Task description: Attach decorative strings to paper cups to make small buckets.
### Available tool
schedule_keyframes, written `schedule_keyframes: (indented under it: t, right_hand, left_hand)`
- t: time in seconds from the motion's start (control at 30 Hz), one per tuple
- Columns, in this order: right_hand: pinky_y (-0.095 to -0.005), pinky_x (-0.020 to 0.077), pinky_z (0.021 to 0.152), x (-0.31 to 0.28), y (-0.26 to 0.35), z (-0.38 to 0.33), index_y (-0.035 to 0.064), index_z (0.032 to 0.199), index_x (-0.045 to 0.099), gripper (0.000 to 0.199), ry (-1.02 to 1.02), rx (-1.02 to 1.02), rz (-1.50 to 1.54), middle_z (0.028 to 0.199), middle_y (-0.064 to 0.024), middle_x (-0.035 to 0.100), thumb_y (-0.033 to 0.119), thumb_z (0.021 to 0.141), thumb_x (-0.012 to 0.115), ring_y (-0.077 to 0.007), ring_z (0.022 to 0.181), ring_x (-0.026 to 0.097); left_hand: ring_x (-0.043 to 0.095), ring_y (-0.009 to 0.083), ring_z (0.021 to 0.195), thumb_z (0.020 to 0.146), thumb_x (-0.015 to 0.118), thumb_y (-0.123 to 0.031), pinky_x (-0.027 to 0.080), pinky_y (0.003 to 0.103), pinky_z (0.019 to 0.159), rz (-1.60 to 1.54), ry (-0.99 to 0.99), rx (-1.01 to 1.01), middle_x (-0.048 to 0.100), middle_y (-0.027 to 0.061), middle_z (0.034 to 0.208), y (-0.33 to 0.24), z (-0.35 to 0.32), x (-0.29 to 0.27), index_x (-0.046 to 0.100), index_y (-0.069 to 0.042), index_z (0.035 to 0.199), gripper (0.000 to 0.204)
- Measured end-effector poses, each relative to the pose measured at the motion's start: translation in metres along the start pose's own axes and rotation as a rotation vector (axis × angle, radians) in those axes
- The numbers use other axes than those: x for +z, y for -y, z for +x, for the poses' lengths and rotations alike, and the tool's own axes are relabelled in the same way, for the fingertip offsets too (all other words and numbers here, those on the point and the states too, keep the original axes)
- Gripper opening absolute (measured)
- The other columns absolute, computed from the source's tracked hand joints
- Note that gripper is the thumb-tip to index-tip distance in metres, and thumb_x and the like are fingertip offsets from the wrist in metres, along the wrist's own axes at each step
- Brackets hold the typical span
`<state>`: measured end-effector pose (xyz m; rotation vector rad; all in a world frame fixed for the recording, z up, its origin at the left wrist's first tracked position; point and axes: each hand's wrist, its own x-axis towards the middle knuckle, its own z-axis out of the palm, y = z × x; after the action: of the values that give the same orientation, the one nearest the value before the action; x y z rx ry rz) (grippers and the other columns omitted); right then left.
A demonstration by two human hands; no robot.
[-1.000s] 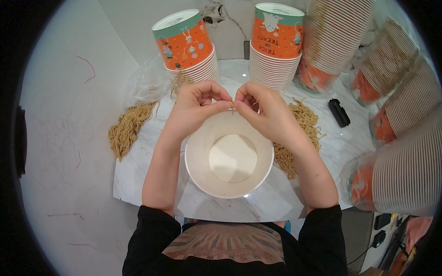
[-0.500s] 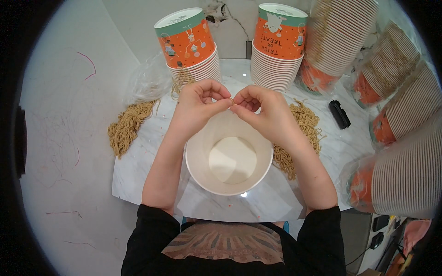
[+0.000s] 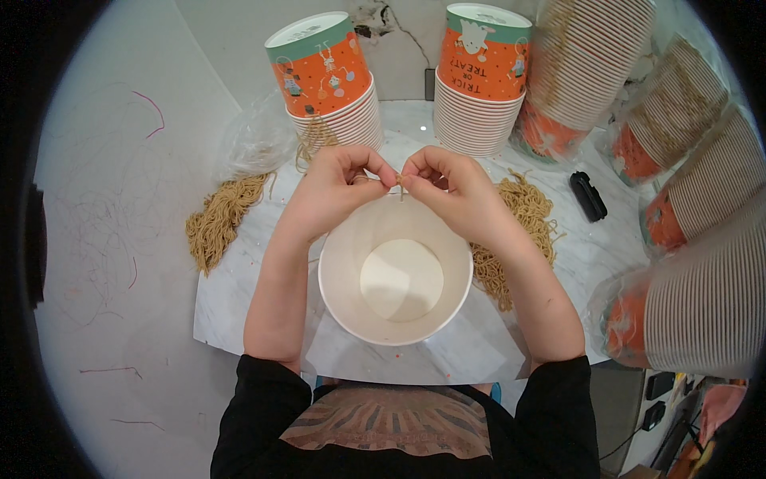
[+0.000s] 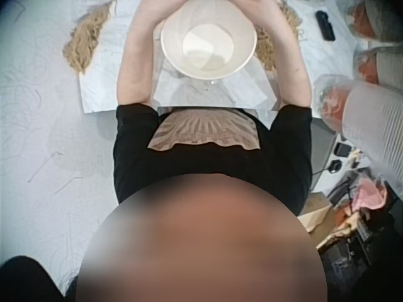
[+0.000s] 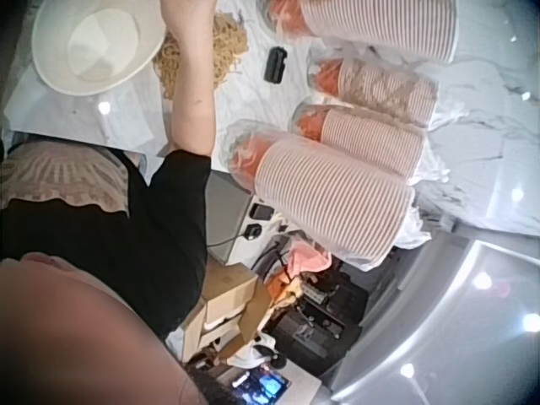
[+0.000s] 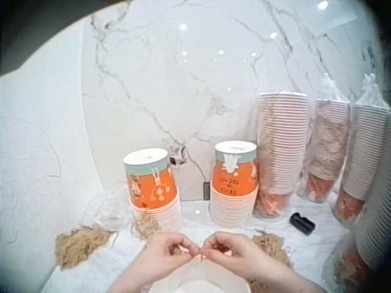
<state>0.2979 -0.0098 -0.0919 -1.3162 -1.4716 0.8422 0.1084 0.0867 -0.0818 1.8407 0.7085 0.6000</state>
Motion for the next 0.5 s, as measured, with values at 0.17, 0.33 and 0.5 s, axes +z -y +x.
schedule_keyframes:
  t: [0.17, 0.33, 0.5]
  right_hand:
    - [-0.0215, 0.0459, 0.065, -0.0004, -0.0009, 0.0001, -0.0004, 0.096, 0.065, 0.014, 0.017, 0.051, 0.081, 0.084, 0.0034, 0.063, 0.014, 0.097, 0.064, -0.0026, 0.074, 0.054]
    - [-0.0227, 0.0470, 0.066, 0.0007, -0.0018, -0.0003, -0.0002, 0.097, 0.065, 0.013, 0.017, -0.027, -0.027, 0.084, 0.0018, 0.065, 0.013, 0.096, 0.065, -0.0043, 0.074, 0.056]
    - [-0.0258, 0.0493, 0.068, 0.0030, -0.0008, -0.0022, -0.0011, 0.098, 0.065, 0.013, -0.002, -0.083, -0.140, 0.084, -0.0026, 0.067, 0.012, 0.095, 0.065, -0.0090, 0.073, 0.059]
  left_hand:
    - [0.047, -0.0018, 0.055, 0.082, 0.068, -0.006, 0.033, 0.019, 0.051, 0.066, 0.037, -0.015, 0.057, -0.0082, 0.062, -0.0055, -0.0043, -0.0070, 0.074, -0.001, 0.091, 0.012]
    - [0.050, -0.0010, 0.058, 0.087, 0.073, -0.015, 0.036, 0.020, 0.052, -0.005, 0.041, -0.049, 0.061, -0.0064, 0.066, -0.0021, -0.0033, -0.0041, 0.074, -0.002, 0.090, 0.014]
    - [0.060, 0.0063, 0.067, 0.084, 0.080, -0.022, 0.047, 0.024, 0.059, -0.079, -0.006, -0.060, 0.070, 0.0046, 0.074, -0.0035, -0.0033, -0.0007, 0.074, 0.003, 0.087, 0.025]
